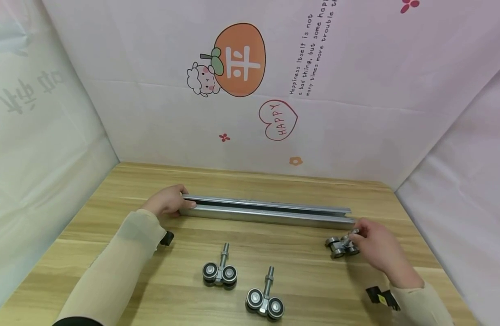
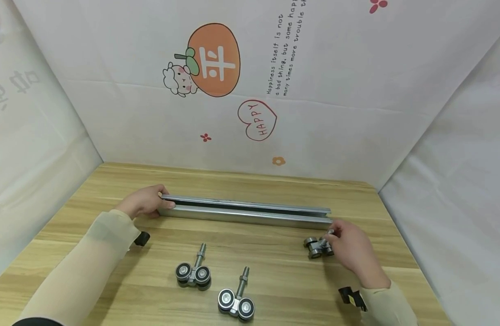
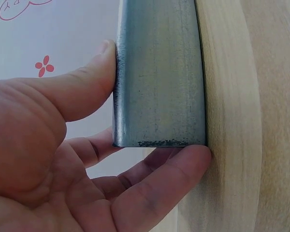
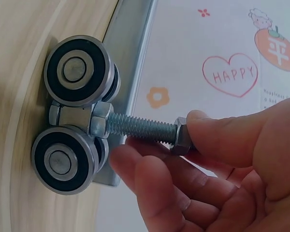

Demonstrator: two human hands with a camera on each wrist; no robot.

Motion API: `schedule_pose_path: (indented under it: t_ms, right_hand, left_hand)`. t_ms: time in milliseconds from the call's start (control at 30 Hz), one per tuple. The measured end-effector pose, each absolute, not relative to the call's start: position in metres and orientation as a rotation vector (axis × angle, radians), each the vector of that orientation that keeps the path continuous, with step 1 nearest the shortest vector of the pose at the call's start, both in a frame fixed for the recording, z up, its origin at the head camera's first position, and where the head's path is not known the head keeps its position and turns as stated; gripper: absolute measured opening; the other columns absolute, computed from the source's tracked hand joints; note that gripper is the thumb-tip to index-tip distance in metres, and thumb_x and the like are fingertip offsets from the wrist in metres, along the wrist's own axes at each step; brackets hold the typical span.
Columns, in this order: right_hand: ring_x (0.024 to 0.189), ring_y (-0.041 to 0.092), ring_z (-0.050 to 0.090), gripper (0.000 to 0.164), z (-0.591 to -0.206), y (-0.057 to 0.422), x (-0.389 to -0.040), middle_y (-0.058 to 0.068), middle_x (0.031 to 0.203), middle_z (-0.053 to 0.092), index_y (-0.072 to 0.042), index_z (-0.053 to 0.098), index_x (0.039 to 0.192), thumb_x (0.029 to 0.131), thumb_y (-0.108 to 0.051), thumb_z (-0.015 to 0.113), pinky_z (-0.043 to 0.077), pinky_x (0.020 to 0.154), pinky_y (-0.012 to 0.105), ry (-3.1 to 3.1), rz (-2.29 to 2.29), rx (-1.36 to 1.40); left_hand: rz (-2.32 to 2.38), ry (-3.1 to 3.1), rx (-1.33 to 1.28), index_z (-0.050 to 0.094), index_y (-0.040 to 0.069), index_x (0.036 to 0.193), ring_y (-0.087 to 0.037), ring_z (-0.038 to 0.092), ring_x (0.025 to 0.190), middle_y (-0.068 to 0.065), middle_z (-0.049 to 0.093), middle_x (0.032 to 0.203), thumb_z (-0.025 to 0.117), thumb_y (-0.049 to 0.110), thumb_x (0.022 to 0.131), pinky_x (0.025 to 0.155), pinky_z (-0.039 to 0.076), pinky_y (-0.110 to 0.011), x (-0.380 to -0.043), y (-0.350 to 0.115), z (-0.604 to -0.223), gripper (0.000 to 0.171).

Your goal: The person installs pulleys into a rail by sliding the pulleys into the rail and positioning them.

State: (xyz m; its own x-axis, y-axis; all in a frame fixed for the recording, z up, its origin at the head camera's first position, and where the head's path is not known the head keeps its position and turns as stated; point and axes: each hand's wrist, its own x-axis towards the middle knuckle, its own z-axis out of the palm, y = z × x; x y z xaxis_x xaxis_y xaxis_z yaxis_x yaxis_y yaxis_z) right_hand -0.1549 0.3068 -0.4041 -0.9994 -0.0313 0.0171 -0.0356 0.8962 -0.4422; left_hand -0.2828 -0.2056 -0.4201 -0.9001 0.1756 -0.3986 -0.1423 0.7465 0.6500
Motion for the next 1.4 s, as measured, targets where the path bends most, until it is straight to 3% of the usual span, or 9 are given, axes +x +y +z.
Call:
schedule_pose_path:
  t_ms: [367,667,867,1000,1200,1300,1400]
  right_hand:
    - [0.075,0.022,0.056,0.021,-0.406,0.337,-0.16,0.009,0.089,0.062,-0.004,0.057,0.102,0.095,-0.024,0.055,0.042,0.056,0.034,-3.08,0.752,-0.07]
    - [0.071,0.022,0.055,0.023,-0.408,0.36,-0.163,0.01,0.085,0.063,-0.002,0.056,0.103,0.095,-0.023,0.054,0.04,0.054,0.034,-3.041,0.71,-0.12]
    - [0.079,0.028,0.055,0.026,-0.409,0.369,-0.165,0.014,0.089,0.062,0.0,0.058,0.101,0.093,-0.024,0.055,0.041,0.059,0.038,-3.017,0.691,-0.124]
    - [0.085,0.034,0.054,0.035,-0.411,0.372,-0.164,0.022,0.1,0.058,0.004,0.055,0.109,0.095,-0.029,0.052,0.042,0.062,0.042,-3.006,0.762,-0.153]
    - [0.098,0.041,0.053,0.063,-0.418,0.374,-0.158,0.032,0.118,0.049,0.008,0.045,0.124,0.095,-0.048,0.046,0.048,0.067,0.043,-2.946,0.97,-0.264]
    - [0.094,0.037,0.057,0.067,-0.422,0.375,-0.156,0.03,0.117,0.051,0.008,0.044,0.125,0.093,-0.051,0.047,0.05,0.064,0.038,-2.89,1.036,-0.29]
    - [0.087,0.032,0.061,0.059,-0.425,0.375,-0.155,0.027,0.113,0.056,0.003,0.049,0.123,0.095,-0.048,0.046,0.05,0.061,0.036,-2.847,1.031,-0.295]
  left_hand:
    - [0.971,2.514,0.029,0.049,0.005,0.109,-0.027,0.055,0.083,-0.013,0.055,0.1,0.069,0.031,0.086,0.071,0.049,-0.037,-0.282,-0.207,-0.419,0.04]
    - [0.97,2.519,0.041,0.048,0.005,0.111,-0.026,0.055,0.082,-0.013,0.055,0.101,0.069,0.032,0.086,0.069,0.048,-0.037,-0.283,-0.208,-0.42,0.042]
    - [0.961,2.519,0.04,0.048,0.005,0.111,-0.026,0.055,0.082,-0.013,0.055,0.1,0.069,0.033,0.085,0.069,0.048,-0.036,-0.283,-0.208,-0.421,0.043]
    - [0.965,2.522,0.043,0.048,0.004,0.111,-0.026,0.055,0.081,-0.013,0.055,0.1,0.069,0.032,0.086,0.069,0.048,-0.036,-0.283,-0.208,-0.421,0.043]
    - [0.978,2.52,0.036,0.048,0.005,0.109,-0.026,0.054,0.082,-0.013,0.054,0.1,0.069,0.031,0.086,0.069,0.049,-0.036,-0.283,-0.207,-0.421,0.041]
    - [0.982,2.52,0.038,0.049,0.005,0.109,-0.026,0.054,0.082,-0.013,0.054,0.099,0.069,0.031,0.086,0.068,0.049,-0.036,-0.282,-0.207,-0.421,0.04]
    - [0.984,2.522,0.049,0.049,0.004,0.109,-0.026,0.054,0.082,-0.013,0.054,0.099,0.069,0.031,0.086,0.068,0.049,-0.036,-0.282,-0.207,-0.421,0.041]
